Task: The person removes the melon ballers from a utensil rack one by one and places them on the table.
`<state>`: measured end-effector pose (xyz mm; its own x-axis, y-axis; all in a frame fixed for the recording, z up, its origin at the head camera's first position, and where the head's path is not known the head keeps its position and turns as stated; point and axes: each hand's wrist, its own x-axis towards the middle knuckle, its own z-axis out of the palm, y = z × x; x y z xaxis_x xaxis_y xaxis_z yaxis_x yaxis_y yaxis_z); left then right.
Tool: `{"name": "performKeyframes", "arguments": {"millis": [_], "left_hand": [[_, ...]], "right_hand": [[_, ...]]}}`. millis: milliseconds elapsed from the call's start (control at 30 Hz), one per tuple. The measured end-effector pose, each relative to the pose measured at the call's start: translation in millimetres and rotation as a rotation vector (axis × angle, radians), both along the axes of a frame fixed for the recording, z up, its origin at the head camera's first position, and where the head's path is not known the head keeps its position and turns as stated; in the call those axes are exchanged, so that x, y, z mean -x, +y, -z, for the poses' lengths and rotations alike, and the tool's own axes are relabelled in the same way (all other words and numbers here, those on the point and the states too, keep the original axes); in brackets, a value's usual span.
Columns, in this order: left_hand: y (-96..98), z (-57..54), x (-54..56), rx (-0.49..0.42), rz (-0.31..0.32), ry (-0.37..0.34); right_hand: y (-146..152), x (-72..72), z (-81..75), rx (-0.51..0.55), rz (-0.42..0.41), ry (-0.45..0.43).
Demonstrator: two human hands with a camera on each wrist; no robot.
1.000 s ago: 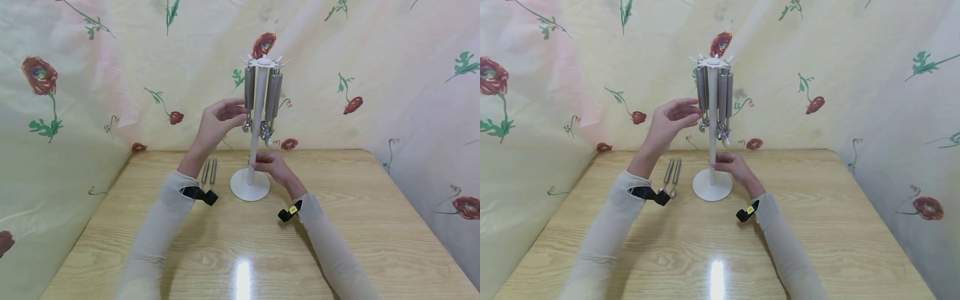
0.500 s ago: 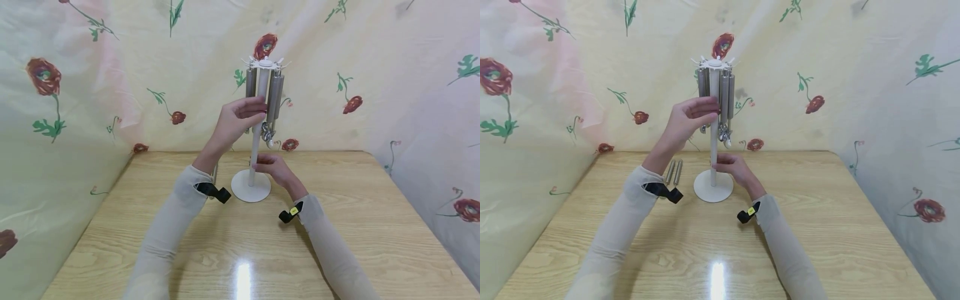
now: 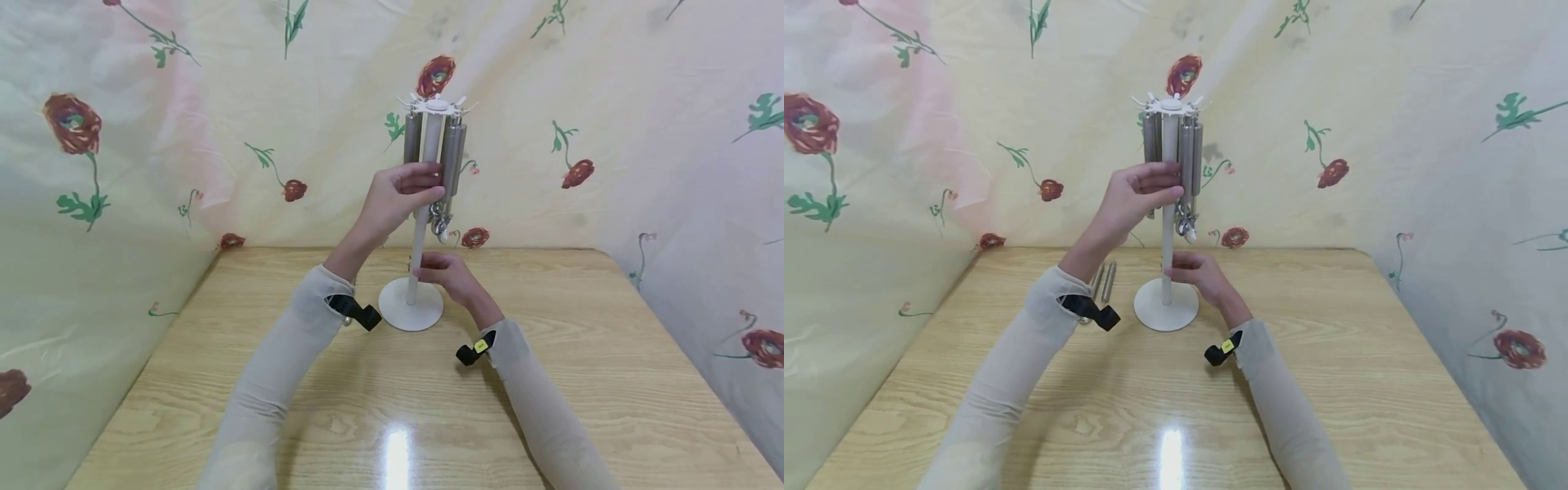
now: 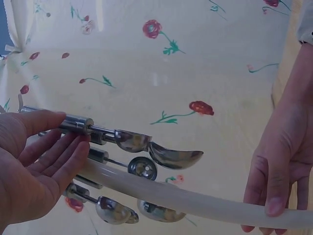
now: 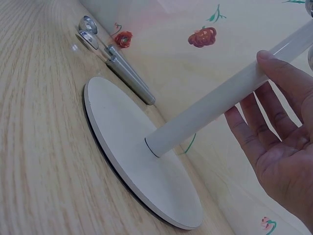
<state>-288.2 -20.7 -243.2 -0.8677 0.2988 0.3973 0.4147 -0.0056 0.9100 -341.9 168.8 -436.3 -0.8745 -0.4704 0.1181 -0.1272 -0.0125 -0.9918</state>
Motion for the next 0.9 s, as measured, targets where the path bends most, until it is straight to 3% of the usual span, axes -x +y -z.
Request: {"name": "performKeyframes", "arguments": {"millis": [300,467,900], "left_hand": [[9.6,3.6,5.7,0.013,-0.079,0.054],[12.5,4.7,8.6,0.014,-0.108,0.039],[14.2,-0.9,15.4,0.008,-0.091,0.045]], "right_hand": [[4,13.2,2.2,-0.025,-0.010,0.005],[4,18.4,3.6,-0.023,-0.023,-0.002],[4,24.8,1.9,-0.016,-0.012,-0.020]]}}
